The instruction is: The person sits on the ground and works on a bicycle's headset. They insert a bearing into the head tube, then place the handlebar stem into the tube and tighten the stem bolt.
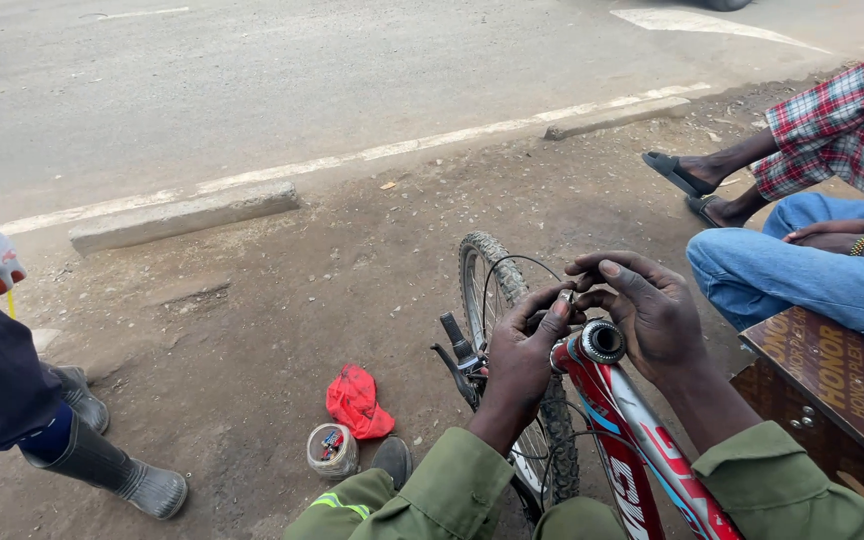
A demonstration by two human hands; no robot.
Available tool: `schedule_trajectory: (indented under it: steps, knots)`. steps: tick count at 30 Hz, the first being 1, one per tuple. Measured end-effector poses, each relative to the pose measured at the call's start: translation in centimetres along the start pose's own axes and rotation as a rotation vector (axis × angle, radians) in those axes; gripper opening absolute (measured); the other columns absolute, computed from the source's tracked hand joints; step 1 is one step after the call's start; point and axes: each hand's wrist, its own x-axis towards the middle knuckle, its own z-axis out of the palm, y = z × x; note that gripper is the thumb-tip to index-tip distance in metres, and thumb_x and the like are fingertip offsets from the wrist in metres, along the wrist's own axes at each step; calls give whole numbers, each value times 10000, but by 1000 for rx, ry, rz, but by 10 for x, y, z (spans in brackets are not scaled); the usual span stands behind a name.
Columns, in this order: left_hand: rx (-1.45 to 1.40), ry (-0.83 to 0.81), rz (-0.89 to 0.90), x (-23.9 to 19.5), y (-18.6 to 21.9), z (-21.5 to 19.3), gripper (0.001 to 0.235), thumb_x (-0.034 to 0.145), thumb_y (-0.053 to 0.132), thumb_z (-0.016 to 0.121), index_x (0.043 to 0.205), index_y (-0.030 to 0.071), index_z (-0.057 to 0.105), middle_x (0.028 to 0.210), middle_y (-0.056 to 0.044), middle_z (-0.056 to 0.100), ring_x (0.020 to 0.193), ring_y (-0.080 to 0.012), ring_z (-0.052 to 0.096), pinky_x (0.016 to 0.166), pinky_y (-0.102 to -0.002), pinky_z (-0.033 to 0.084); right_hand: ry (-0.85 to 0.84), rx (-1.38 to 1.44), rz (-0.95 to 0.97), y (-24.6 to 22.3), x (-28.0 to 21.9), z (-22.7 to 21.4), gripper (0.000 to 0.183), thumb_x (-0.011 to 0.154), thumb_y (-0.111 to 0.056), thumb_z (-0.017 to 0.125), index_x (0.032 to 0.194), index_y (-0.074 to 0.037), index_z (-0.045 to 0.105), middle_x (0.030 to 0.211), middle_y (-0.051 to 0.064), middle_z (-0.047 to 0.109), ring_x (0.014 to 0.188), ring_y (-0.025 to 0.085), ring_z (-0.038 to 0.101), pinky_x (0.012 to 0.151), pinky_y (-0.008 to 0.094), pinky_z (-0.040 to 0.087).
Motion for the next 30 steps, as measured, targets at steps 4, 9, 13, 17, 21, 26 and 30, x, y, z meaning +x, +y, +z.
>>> schedule_trajectory:
  steps: [4,9,13,17,21,26,30]
  knots:
    - [249,7,196,-11,7,2,487,847,229,863,1244,12,684,1034,-172,654,948,-313,729,841,-391,614,-15,16,10,-2,-9,1,220,956,-17,581,1059,134,704,1045,275,719,926,262,700,760,354,591]
    - [422,-6,288,-21,11,7,504,819,208,869,1234,37,639,1029,-171,659,978,-368,730,843,-418,618,-66,-13,-40,-2,-29,-19,221,838,69,639,1023,183,681,1089,336,685,1036,359,700,870,419,582]
    - [505,-20,365,-30,26,10,511,829,201,839,1261,48,614,1055,-163,686,1006,-393,730,854,-466,619,-52,-53,-57,-12,-46,-20,335,740,104,688,1057,209,659,1110,347,680,1045,372,704,826,406,606]
    - [495,-30,397,-32,19,6,512,835,159,827,1287,62,606,1085,-148,700,1033,-389,728,874,-463,609,-63,-118,-84,-10,-50,-22,381,718,106,727,1078,209,657,1132,342,681,1100,371,692,864,410,605]
    - [526,-38,432,-35,19,4,470,823,164,839,1250,87,659,1084,-115,723,1051,-354,733,894,-451,603,-121,-267,-121,-18,-51,-21,375,728,52,757,1078,172,693,1149,306,700,1158,350,671,945,424,585]
    - [589,-26,487,-37,14,2,445,851,176,823,1257,89,662,1076,-144,740,1027,-388,731,877,-485,593,-167,-332,-155,-17,-49,-22,379,714,67,784,1073,162,704,1152,301,703,1136,339,683,940,427,591]
    - [649,1,536,-37,10,4,448,849,204,824,1261,119,670,1077,-109,760,1007,-362,739,869,-482,593,-149,-316,-153,-15,-52,-25,357,746,48,768,1076,162,696,1151,295,700,1138,324,681,949,415,593]
